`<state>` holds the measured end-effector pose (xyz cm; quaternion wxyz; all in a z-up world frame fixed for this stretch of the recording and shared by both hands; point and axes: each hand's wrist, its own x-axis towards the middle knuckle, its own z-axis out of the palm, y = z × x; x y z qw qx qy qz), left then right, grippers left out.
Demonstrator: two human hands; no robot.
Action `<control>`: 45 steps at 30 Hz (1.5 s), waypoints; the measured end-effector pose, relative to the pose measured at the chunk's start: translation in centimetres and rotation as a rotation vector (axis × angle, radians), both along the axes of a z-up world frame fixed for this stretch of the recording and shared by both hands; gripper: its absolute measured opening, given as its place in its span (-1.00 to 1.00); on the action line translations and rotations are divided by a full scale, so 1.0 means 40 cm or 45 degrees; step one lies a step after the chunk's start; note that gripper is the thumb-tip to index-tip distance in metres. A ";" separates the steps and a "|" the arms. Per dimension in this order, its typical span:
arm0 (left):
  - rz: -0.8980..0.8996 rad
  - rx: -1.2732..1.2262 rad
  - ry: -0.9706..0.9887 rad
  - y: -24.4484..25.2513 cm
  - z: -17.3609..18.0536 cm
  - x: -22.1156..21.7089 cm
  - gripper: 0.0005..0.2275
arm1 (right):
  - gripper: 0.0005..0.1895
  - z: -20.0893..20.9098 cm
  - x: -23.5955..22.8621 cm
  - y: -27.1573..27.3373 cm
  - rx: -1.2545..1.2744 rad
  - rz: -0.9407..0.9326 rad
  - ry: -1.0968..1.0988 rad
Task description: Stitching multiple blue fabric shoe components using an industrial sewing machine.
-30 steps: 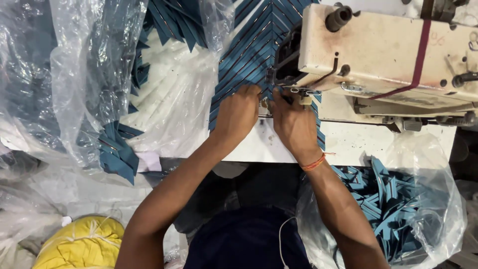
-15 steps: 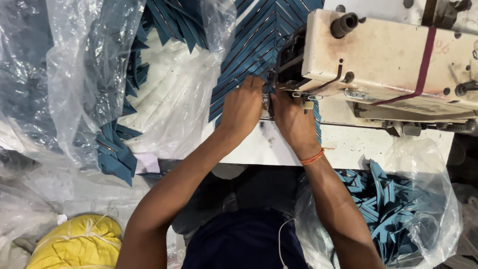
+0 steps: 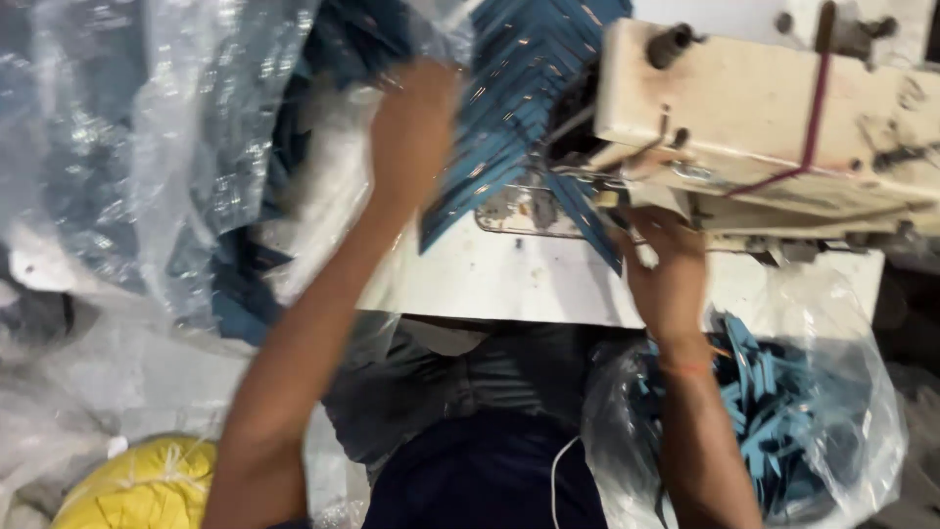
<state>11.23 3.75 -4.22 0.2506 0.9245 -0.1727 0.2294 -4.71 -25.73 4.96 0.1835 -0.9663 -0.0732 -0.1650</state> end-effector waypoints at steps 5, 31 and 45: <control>-0.111 0.404 -0.231 0.173 0.072 0.116 -0.92 | -0.68 0.026 -0.230 -0.252 -0.146 -0.560 0.247; -0.252 -0.065 0.313 -0.103 0.114 -0.230 -0.81 | -0.91 -0.034 0.037 0.033 0.347 0.027 0.175; -0.195 0.344 0.144 -0.143 0.150 -0.260 -0.60 | -0.78 -0.004 0.021 0.003 -0.192 0.087 -0.181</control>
